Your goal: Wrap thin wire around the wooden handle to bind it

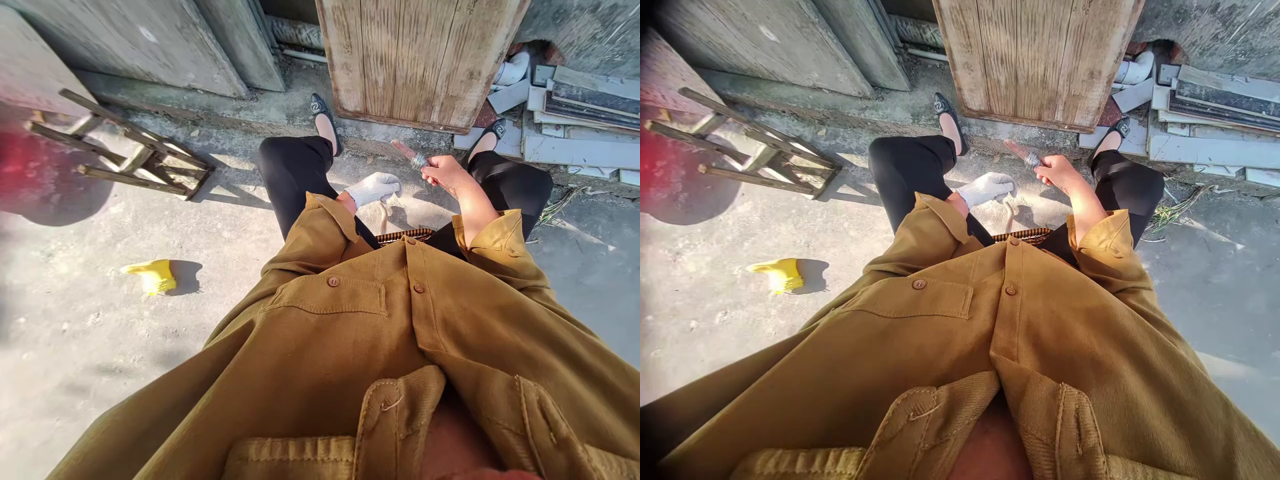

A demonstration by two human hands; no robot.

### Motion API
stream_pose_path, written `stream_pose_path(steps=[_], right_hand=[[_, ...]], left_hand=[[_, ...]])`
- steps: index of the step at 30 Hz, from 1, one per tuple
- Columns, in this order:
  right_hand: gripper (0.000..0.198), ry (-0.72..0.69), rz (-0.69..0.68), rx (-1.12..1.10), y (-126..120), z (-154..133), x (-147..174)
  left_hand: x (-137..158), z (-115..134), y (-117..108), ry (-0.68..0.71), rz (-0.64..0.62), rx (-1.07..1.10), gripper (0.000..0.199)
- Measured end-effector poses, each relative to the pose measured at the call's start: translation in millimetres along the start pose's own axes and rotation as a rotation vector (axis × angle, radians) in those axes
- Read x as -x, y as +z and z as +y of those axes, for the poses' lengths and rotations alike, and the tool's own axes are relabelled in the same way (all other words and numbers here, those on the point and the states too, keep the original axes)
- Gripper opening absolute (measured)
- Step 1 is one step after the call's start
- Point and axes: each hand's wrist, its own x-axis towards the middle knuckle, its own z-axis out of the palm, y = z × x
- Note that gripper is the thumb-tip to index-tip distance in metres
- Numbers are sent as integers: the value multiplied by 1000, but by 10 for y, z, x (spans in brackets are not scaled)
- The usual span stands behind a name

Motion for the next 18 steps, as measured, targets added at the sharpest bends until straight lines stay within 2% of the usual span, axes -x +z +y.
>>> stream_pose_path(steps=[4,7,13,18], right_hand=[[14,45,59,461,-30,-18,-15],[16,55,30,707,-36,-32,-25],[31,139,-19,939,60,-4,-68],[24,105,-254,943,86,35,-17]], left_hand=[[41,41,2,53,-16,-58,15],[28,33,1,67,-24,-140,13],[-25,74,-26,2,-66,-246,18],[-54,68,41,57,33,-105,18]])
